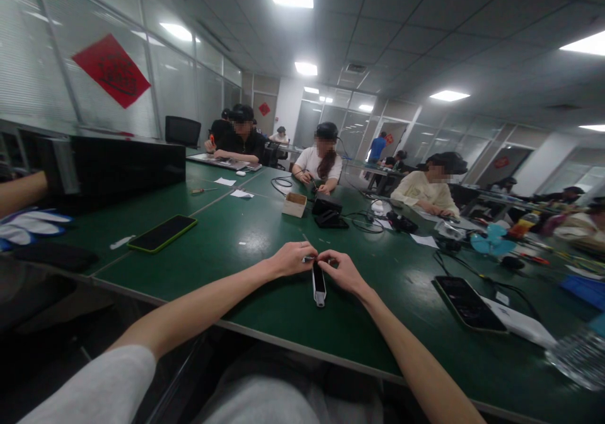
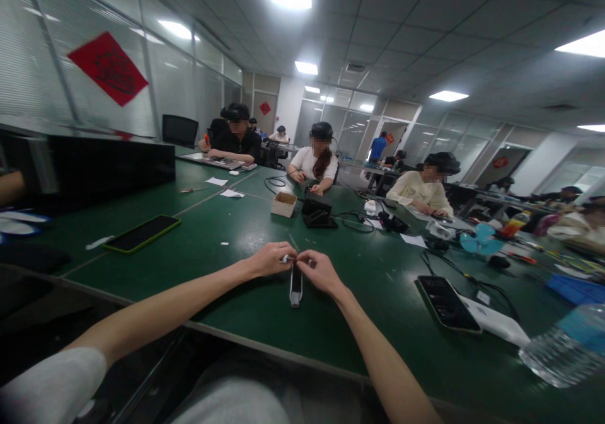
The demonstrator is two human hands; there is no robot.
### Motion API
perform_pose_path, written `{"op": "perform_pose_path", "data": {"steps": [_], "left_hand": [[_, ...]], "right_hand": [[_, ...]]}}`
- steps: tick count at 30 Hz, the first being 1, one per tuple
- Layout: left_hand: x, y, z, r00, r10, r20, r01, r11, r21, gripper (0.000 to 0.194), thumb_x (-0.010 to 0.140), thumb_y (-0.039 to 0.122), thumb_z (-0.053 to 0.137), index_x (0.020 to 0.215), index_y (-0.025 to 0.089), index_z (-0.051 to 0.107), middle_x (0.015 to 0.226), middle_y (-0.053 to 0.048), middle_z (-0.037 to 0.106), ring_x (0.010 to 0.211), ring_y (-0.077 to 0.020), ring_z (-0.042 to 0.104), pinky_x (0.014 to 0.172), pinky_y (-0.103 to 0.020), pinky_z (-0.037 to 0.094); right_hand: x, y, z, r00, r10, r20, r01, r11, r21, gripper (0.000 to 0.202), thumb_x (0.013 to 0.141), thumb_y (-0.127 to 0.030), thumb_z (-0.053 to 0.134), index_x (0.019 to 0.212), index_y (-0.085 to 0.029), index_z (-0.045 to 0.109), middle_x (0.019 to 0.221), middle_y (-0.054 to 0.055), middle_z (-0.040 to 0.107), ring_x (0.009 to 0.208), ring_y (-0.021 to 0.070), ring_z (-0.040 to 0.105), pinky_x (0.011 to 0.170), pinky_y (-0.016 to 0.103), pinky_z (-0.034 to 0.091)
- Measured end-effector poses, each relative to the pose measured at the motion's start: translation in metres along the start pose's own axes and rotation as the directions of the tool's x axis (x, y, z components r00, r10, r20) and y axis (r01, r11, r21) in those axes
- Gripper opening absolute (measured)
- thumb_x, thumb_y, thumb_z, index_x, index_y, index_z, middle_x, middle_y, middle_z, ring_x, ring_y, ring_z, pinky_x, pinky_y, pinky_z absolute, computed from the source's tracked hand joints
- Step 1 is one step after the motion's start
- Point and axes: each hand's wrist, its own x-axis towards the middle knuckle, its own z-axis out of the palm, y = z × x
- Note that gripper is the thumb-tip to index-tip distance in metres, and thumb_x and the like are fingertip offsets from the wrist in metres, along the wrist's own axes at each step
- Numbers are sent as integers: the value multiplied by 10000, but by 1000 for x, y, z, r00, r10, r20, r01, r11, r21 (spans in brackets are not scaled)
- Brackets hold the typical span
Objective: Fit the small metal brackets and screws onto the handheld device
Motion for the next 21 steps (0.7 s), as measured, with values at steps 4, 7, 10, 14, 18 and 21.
{"op": "perform_pose_path", "data": {"steps": [4, 7, 10, 14, 18, 21], "left_hand": [[1, -4, -3, 1000, -29, 13, 29, 999, -22, 146, 837, 238, 561, 949, 180, 635, 916, -21, 634, 790, -126, 606, 708, -206, 443], [1, -12, -9, 997, -72, 33, 72, 997, 6, 150, 837, 247, 558, 943, 179, 640, 927, -25, 632, 781, -126, 598, 706, -207, 435], [1, -20, -16, 986, -129, 104, 125, 991, 53, 150, 838, 260, 551, 906, 176, 655, 902, -28, 639, 760, -131, 594, 696, -215, 428], [0, -28, -19, 955, -169, 244, 147, 983, 106, 151, 817, 294, 583, 893, 193, 667, 876, -26, 650, 773, -150, 603, 676, -226, 418], [1, -28, -15, 943, -161, 292, 133, 985, 112, 157, 803, 295, 602, 907, 197, 666, 859, -23, 659, 785, -158, 612, 667, -228, 415], [2, -25, -14, 937, -161, 309, 134, 985, 108, 157, 797, 281, 594, 907, 196, 666, 864, -21, 664, 781, -156, 611, 655, -225, 413]], "right_hand": [[0, -3, -1, 999, -29, -29, 27, 999, -40, 191, 804, -307, 560, 885, -180, 677, 861, 39, 675, 765, 160, 590, 688, 285, 456], [0, 0, -5, 996, -26, -82, 20, 997, -74, 188, 812, -298, 545, 887, -183, 672, 871, 38, 671, 767, 157, 589, 675, 275, 455], [0, 7, -10, 993, -33, -117, 13, 985, -170, 170, 810, -275, 534, 870, -187, 667, 861, 38, 667, 771, 161, 587, 677, 280, 452], [0, 21, -19, 995, -41, -96, 9, 952, -307, 162, 812, -257, 527, 851, -184, 666, 846, 50, 661, 773, 170, 580, 699, 297, 452], [-1, 30, -25, 999, 9, -36, -22, 928, -373, 170, 822, -276, 532, 841, -182, 672, 841, 50, 662, 783, 175, 571, 722, 310, 448], [-1, 31, -25, 998, 57, 14, -47, 920, -389, 186, 834, -303, 531, 853, -187, 675, 859, 48, 664, 792, 175, 569, 716, 305, 444]]}}
